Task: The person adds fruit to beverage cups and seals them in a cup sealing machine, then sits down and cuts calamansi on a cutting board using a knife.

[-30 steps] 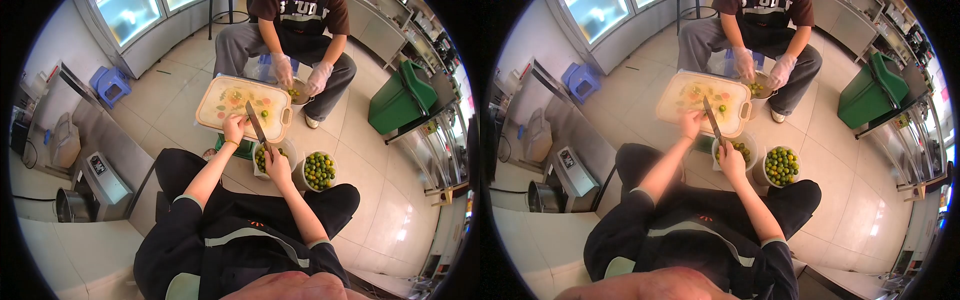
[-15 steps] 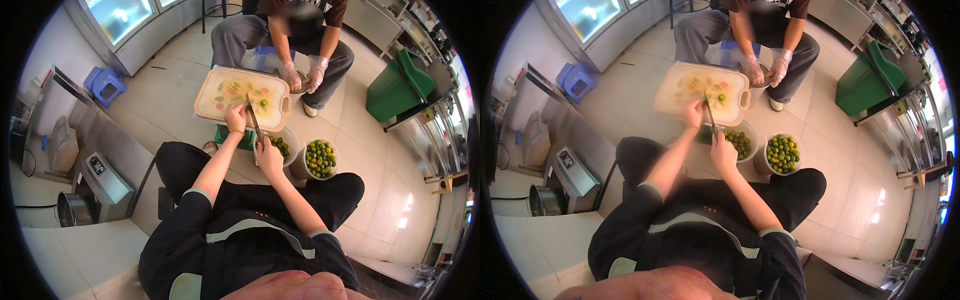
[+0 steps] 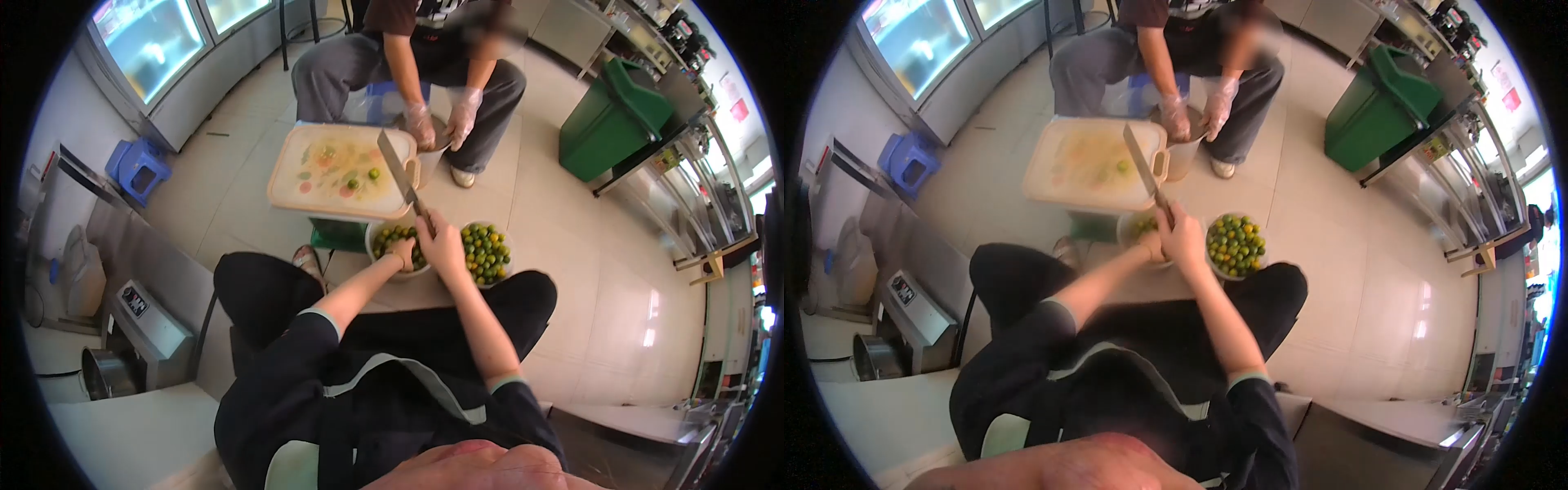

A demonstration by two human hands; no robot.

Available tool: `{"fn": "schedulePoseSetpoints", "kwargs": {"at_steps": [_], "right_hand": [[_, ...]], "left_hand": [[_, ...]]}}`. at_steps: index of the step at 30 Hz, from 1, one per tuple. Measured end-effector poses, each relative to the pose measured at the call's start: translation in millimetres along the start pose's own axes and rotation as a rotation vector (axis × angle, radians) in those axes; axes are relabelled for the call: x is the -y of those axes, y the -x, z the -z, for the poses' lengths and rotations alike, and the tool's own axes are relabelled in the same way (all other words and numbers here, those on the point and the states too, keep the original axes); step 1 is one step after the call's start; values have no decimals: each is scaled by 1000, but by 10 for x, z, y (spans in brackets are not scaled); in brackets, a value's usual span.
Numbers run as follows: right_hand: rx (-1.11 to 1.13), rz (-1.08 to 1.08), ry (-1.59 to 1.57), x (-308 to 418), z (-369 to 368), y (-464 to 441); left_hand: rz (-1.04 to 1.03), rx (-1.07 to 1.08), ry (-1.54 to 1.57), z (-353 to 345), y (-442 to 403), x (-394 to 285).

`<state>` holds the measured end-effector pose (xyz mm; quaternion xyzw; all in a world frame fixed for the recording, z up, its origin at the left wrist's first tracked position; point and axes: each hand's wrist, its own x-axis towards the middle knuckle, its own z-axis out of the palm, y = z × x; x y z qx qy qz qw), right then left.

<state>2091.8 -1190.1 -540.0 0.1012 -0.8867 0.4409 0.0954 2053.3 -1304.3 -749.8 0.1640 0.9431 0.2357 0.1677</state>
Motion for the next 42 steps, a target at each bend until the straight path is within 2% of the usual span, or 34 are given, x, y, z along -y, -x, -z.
{"fn": "schedulePoseSetpoints", "kwargs": {"at_steps": [2,5,7,14,17,27,33,36,39,40,42], "right_hand": [[-51,23,-85,-107,-49,35],[52,-90,-105,-11,10,35],[82,-80,-109,8,0,8],[168,-126,-154,158,-59,24],[142,-81,-194,139,-77,76],[144,-127,-203,79,-89,71],[12,66,-99,-74,-135,37],[44,-17,-146,-33,-89,18],[29,-23,-185,52,-20,11],[22,-26,-212,75,-13,15],[15,-10,-175,-18,-66,6]], "left_hand": [[-11,-19,-17,-266,-267,-23],[-26,-54,-13,-490,-519,-24],[-36,-45,-3,-627,-595,20],[-56,0,13,-634,-607,115],[-66,10,24,-653,-566,154],[-96,45,41,-635,-457,253],[-129,142,29,-670,-370,416],[-189,253,35,-600,-391,553],[-354,382,133,-795,-591,913],[-349,447,155,-452,-441,758],[-221,553,-107,420,-8,145]]}}
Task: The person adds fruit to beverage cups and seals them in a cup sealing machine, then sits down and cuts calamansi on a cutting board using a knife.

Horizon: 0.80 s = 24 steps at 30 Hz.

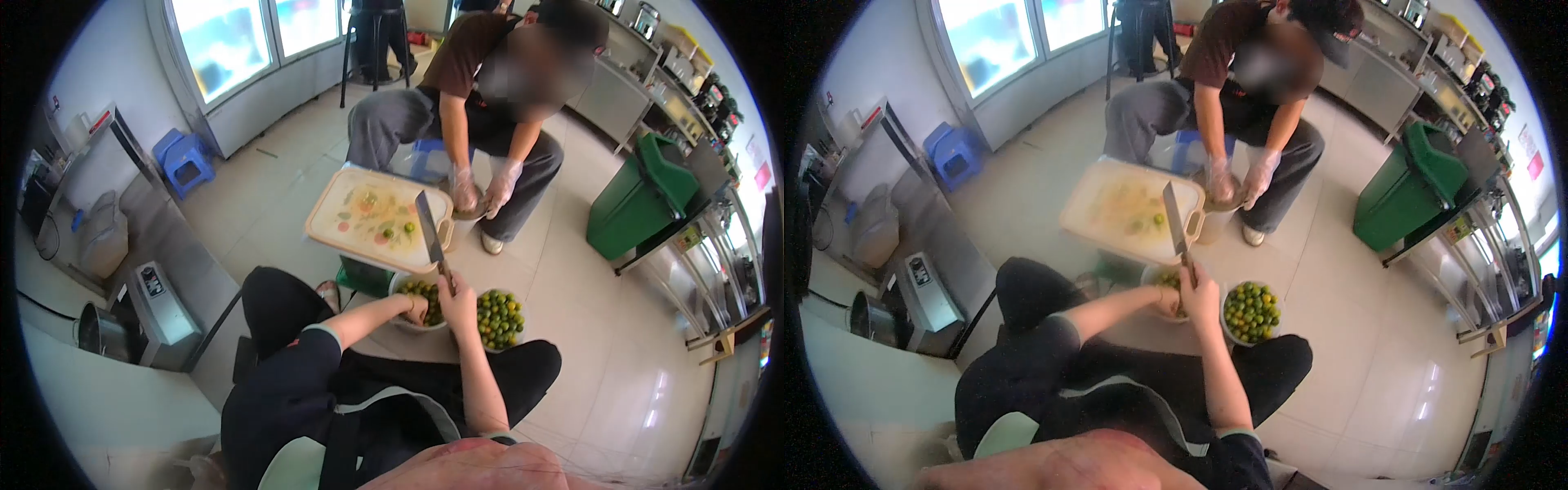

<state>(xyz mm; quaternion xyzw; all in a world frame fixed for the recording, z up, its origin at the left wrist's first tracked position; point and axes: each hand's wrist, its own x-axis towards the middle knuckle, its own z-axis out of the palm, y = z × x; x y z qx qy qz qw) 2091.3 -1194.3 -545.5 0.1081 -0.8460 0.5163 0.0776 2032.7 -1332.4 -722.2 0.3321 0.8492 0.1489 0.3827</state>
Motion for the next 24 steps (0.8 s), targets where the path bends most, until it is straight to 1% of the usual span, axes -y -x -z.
{"fn": "schedulePoseSetpoints", "kwargs": {"at_steps": [2,4,6,8,10,12,14,15,18,19,22,24], "right_hand": [[73,-43,-26,-26,11,6],[100,-14,3,9,14,33],[171,-69,-3,125,27,58],[219,-94,49,161,-8,79],[267,-84,82,124,-84,70],[284,-60,102,77,-169,66],[275,-31,109,51,-276,90],[246,-19,162,86,-314,101],[198,-80,281,180,-333,80],[185,-83,291,150,-344,51],[161,-97,307,44,-316,9],[160,-97,286,22,-314,7]], "left_hand": [[-16,-286,-76,37,252,-98],[-98,-649,56,7,530,-73],[-25,-910,82,266,1211,-343],[160,-1132,241,429,1523,-273],[59,-1518,371,492,1561,126],[296,-1664,492,624,1772,305],[468,-1655,417,678,1831,368],[555,-1649,380,668,1827,438],[630,-1481,185,629,1781,591],[726,-1389,159,638,1797,556],[592,-1582,52,499,1740,711],[531,-1724,121,446,1715,781]]}}
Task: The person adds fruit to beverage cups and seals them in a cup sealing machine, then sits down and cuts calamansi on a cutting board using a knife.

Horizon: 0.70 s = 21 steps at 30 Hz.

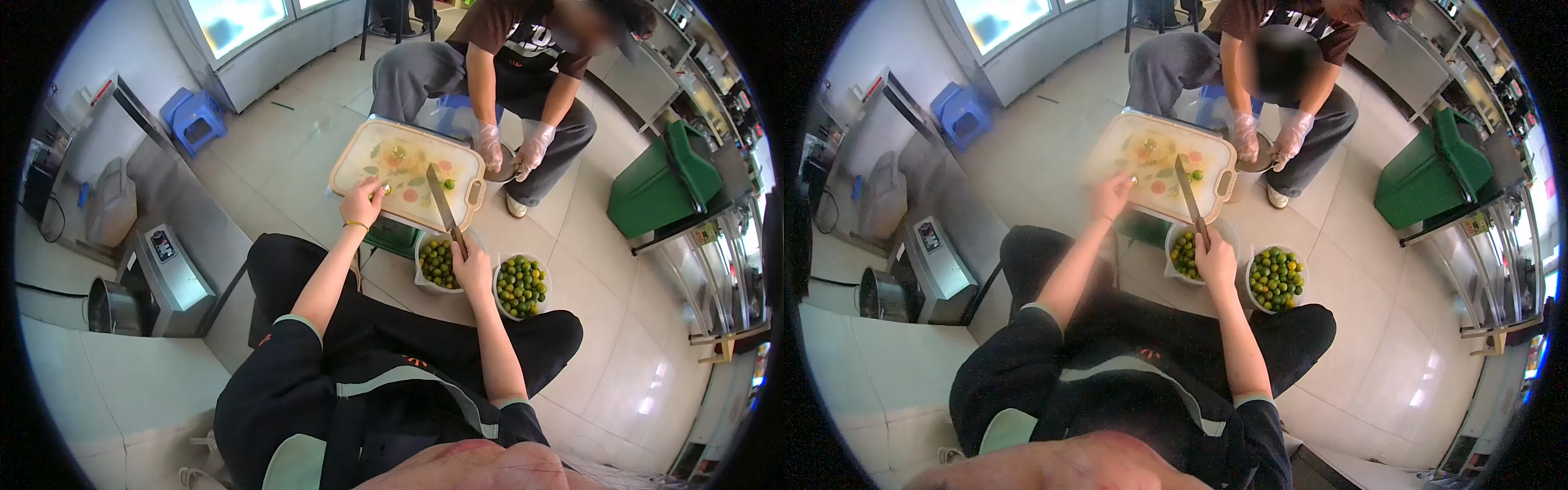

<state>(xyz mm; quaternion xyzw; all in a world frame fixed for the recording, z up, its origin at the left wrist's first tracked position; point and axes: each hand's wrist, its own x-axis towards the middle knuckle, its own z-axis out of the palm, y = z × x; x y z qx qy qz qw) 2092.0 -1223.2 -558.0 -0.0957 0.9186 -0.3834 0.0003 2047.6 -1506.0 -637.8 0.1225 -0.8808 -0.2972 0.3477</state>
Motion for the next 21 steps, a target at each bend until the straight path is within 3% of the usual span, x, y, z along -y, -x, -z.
{"fn": "schedulePoseSetpoints", "kwargs": {"at_steps": [7,10,21], "right_hand": [[2,102,-186,140,-156,112],[72,110,-166,223,-259,130],[66,150,-109,338,-450,127]], "left_hand": [[70,-10,-54,208,1,-153],[-11,-9,-50,240,-10,-236],[157,-99,51,74,-8,-269]]}}
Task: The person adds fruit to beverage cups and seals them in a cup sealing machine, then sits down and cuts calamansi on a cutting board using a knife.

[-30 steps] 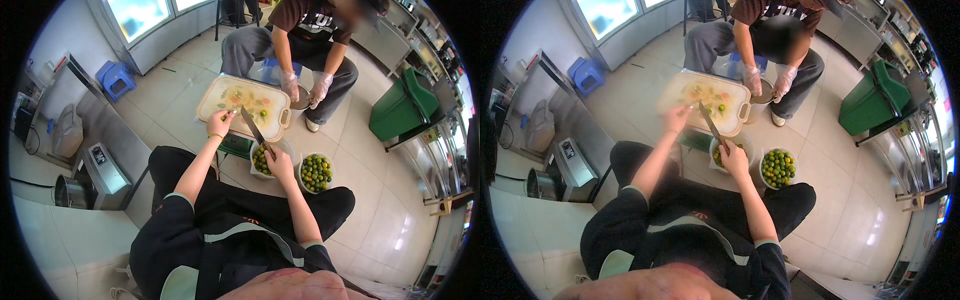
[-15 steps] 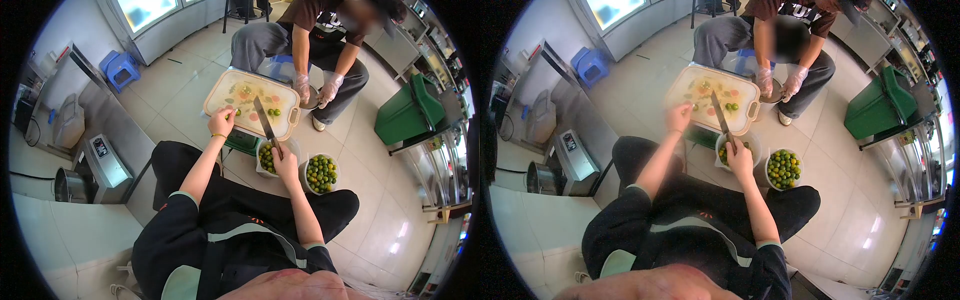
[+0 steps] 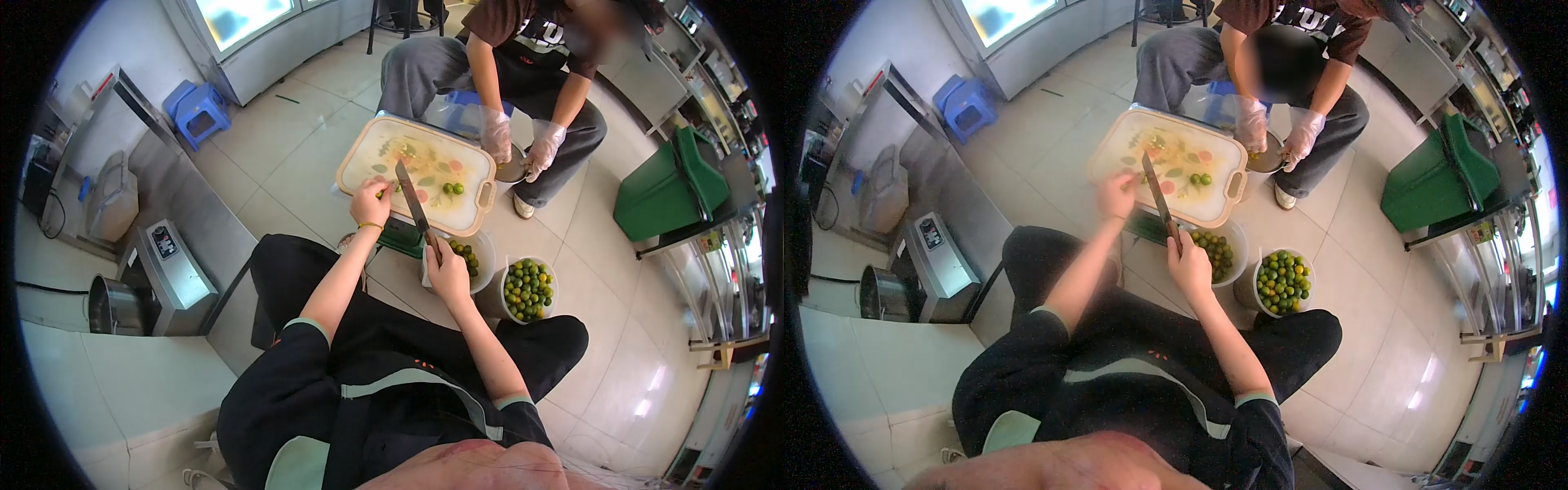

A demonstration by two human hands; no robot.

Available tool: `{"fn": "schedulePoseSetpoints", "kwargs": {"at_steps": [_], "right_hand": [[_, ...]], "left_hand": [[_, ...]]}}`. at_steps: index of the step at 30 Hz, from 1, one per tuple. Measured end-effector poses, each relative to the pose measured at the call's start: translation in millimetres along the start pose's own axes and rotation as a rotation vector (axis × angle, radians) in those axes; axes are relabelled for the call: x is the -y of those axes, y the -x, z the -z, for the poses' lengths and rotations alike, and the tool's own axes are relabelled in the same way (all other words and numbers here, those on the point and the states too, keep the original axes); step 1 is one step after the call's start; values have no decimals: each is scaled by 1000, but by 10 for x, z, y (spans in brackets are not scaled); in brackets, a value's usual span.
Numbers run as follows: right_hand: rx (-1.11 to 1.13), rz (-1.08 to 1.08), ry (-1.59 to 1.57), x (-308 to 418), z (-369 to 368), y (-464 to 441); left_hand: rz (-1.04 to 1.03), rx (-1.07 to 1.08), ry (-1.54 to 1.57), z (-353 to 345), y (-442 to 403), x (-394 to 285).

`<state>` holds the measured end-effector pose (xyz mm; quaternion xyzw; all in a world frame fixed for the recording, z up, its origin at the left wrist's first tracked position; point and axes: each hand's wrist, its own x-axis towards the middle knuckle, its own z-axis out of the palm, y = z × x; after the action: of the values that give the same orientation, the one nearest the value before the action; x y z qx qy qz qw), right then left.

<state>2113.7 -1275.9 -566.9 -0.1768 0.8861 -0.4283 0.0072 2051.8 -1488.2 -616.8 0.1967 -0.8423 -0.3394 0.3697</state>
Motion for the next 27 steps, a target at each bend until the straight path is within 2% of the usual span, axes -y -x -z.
{"fn": "schedulePoseSetpoints", "kwargs": {"at_steps": [9,15,18,22,24,27], "right_hand": [[48,-23,111,167,-144,-163],[-77,65,116,207,-327,-366],[-72,30,159,188,-467,-416],[69,-56,323,369,-183,54],[82,-80,321,339,48,229],[-125,-111,246,288,310,291]], "left_hand": [[-28,-44,-23,12,20,-58],[-44,-9,-32,-27,38,1],[-24,-20,-55,-40,81,31],[64,-103,-74,-180,41,94],[78,4,-29,-176,-47,38],[162,246,-45,-180,-102,-177]]}}
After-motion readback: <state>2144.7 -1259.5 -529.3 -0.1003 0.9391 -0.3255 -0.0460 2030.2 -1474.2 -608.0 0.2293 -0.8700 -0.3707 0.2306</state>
